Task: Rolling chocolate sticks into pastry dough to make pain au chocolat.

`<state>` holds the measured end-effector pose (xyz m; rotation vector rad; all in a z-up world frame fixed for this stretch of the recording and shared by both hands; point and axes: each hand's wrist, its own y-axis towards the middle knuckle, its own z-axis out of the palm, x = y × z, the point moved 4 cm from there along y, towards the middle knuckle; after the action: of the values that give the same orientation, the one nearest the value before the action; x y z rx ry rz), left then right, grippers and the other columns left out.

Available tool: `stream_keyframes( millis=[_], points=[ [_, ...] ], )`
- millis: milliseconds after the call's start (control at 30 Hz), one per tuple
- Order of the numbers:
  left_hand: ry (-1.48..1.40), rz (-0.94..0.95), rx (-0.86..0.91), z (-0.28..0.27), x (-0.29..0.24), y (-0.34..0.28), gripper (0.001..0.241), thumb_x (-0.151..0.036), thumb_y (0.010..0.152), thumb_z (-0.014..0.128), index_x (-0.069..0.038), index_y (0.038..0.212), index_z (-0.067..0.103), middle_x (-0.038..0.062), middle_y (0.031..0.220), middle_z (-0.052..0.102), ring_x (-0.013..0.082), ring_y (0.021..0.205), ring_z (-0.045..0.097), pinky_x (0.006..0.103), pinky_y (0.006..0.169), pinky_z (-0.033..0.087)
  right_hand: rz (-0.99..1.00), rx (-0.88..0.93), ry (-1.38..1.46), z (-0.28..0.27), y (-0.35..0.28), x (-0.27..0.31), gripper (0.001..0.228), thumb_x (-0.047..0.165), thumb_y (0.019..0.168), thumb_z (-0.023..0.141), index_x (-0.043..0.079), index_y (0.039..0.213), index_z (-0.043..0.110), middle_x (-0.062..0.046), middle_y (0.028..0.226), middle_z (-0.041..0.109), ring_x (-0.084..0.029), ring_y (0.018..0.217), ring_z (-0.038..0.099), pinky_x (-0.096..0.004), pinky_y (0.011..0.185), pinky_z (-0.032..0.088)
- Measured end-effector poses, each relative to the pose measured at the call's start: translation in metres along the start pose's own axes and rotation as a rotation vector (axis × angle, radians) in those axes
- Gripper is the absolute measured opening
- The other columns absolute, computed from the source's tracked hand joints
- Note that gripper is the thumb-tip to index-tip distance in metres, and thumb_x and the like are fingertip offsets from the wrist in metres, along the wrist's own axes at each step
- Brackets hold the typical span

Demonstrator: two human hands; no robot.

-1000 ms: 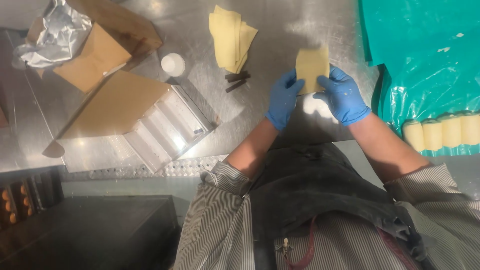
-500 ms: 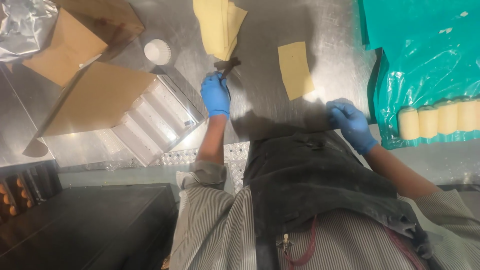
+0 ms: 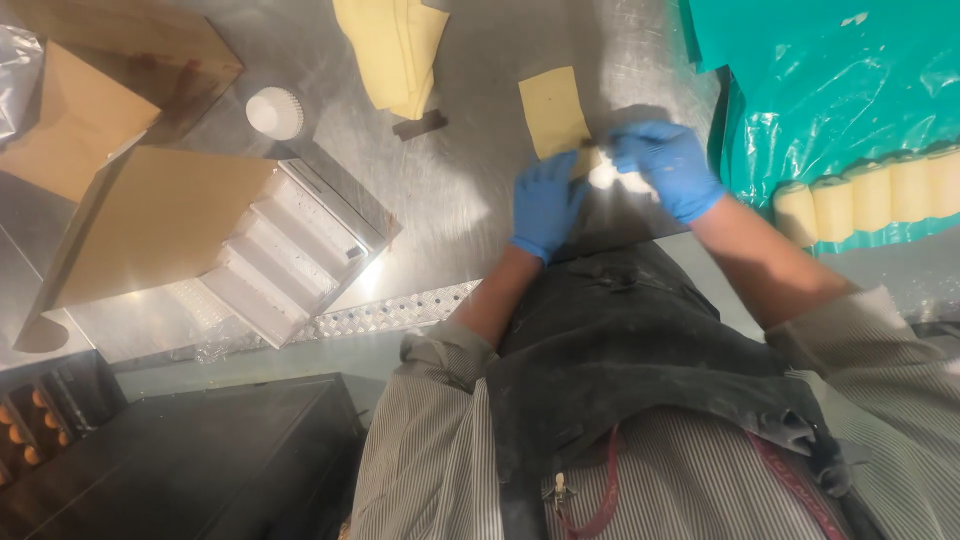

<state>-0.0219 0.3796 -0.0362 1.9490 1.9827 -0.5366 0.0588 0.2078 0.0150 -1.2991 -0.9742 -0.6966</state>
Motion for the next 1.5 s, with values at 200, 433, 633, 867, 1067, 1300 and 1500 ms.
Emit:
stream_keyframes(
  millis=[200,433,633,867,1067,1300,1500],
  points=[
    [0.244,0.514,-0.129,0.041,0.033,0.011,0.025,-0.021,0.095,0.07,-0.018,0.12,0.068,0.006,0.11,0.069,0.0273,0.1,0.07,0.0488,0.096,0.054,0.038,-0.057,0.026,-0.04,-0.013,0.015,0.024,0.001,0.102,0.064,0.002,0.125,0.068,-0.014,0.109,0.073,-0.018,0.088,0.077,-0.027,0.079,0.069],
    [0.181,0.62,-0.081,-0.027,0.005,-0.014,0.024,-0.014,0.098,0.069,-0.007,0.12,0.069,0.015,0.119,0.068,0.0331,0.115,0.066,0.05,0.105,0.051,-0.086,0.072,-0.189,0.007,0.006,-0.007,0.02,0.004,0.096,0.076,0.006,0.115,0.077,-0.016,0.09,0.072,-0.02,0.081,0.071,-0.036,0.074,0.062],
    [-0.254,-0.052,-0.167,-0.038,0.037,-0.02,0.037,-0.02,0.102,0.067,-0.016,0.138,0.062,0.008,0.129,0.067,0.031,0.117,0.068,0.0456,0.104,0.05,-0.135,0.15,-0.483,0.039,0.008,-0.006,0.013,0.012,0.097,0.08,0.007,0.109,0.08,-0.017,0.101,0.076,-0.034,0.095,0.075,-0.045,0.083,0.06],
    [-0.109,-0.035,-0.127,-0.022,0.044,0.002,0.018,-0.033,0.102,0.065,-0.032,0.117,0.074,-0.008,0.106,0.074,0.0163,0.099,0.073,0.0386,0.097,0.052,-0.596,0.074,-0.821,0.048,0.003,-0.006,0.014,0.014,0.096,0.083,0.009,0.109,0.083,-0.011,0.105,0.074,-0.035,0.103,0.068,-0.042,0.086,0.058],
    [-0.184,-0.093,-0.102,-0.047,0.034,0.01,0.018,-0.029,0.096,0.064,-0.022,0.109,0.075,0.001,0.101,0.072,0.0218,0.09,0.071,0.0386,0.087,0.053,-0.728,0.044,-0.921,0.053,-0.008,0.002,0.01,0.008,0.093,0.079,0.006,0.102,0.082,-0.01,0.105,0.068,-0.031,0.096,0.063,-0.041,0.08,0.053],
    [-0.177,-0.302,-0.708,-0.151,0.132,0.062,0.035,-0.009,0.09,0.074,-0.006,0.121,0.057,0.004,0.094,0.053,0.0199,0.085,0.051,0.0341,0.08,0.048,-0.756,0.057,-0.673,0.019,-0.028,0.035,0.035,0.006,0.099,0.073,-0.008,0.131,0.07,-0.016,0.134,0.069,-0.027,0.103,0.053,-0.036,0.09,0.045],
    [-0.027,-0.443,-0.282,-0.137,0.209,0.098,0.065,-0.034,0.096,0.073,-0.005,0.149,0.048,0.021,0.154,0.049,0.0332,0.139,0.053,0.0382,0.114,0.047,-0.523,-0.039,-0.691,-0.024,-0.058,0.018,0.022,-0.004,0.102,0.068,-0.008,0.123,0.072,-0.02,0.12,0.064,-0.029,0.103,0.055,-0.036,0.085,0.048]
  ],
)
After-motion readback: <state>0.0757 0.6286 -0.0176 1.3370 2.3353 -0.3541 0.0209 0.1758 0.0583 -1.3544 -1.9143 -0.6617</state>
